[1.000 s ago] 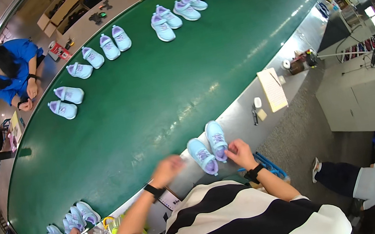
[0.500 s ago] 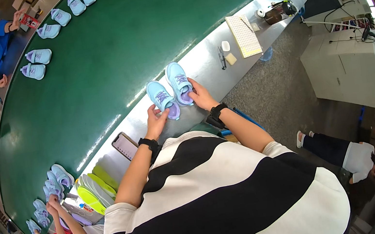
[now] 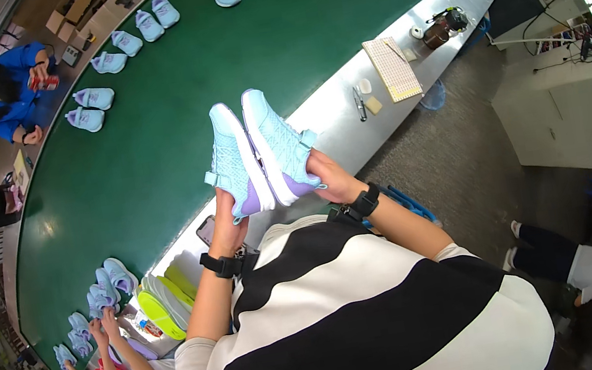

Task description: The person repeatedly picks up pairs of light blue sneakers from a green conveyor belt, inspects them by turning them over and checking the interior, and places them back on the belt. The person also uses a small black tool to adjust or clean parts of the shoes.

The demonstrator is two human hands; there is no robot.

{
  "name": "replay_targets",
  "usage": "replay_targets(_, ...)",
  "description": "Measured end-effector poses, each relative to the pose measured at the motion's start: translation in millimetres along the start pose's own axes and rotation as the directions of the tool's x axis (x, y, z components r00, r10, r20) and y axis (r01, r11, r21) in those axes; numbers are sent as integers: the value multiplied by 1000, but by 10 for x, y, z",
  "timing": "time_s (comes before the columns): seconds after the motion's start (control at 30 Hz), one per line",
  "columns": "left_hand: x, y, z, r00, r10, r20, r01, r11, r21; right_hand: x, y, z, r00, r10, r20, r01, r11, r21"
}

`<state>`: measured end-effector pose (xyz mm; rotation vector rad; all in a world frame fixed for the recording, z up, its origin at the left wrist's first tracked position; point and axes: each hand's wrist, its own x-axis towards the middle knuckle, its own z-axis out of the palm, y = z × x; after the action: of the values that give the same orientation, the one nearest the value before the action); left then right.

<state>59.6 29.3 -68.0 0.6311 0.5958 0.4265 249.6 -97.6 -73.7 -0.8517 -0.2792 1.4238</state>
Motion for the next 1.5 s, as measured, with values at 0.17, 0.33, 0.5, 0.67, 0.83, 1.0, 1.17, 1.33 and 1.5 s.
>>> replay_targets(0.17, -172, 358, 217, 966, 239, -104, -206, 945, 253, -55, -227, 374, 963, -266, -51, 258, 958, -124)
replay_targets(0.33, -316, 568, 466, 677, 695, 243, -334, -3, 942, -96, -431, 508, 692, -661, 290, 428, 52, -902)
replay_targets(0.5, -354, 615, 547, 638, 729, 247, -361, 0, 933, -105, -473, 540, 667, -661, 343, 446, -14, -895)
replay_targets(0.67, -378, 574, 499, 650, 735, 194, -396, 110, 911, -137, -459, 593, 726, -642, 247, 471, 203, -858)
replay_targets(0.83, -391, 557, 462, 818, 574, 37, -503, 681, 532, -162, -429, 648, 931, -353, 98, 365, 875, -317)
replay_targets(1.0, -471, 576, 522, 818, 570, 77, -542, 718, 437, -182, -354, 692, 922, -381, 65, 385, 893, -235)
replay_targets(1.17, -502, 587, 610, 708, 701, 79, -592, 529, 609, -147, -313, 678, 865, -487, 120, 495, 793, -355)
replay_targets(1.33, -532, 585, 621, 697, 706, 126, -567, 435, 700, -146, -312, 625, 830, -546, 114, 522, 690, -501)
replay_targets(1.5, -536, 586, 613, 715, 687, 127, -548, 438, 713, -183, -296, 626, 843, -529, 94, 491, 688, -534)
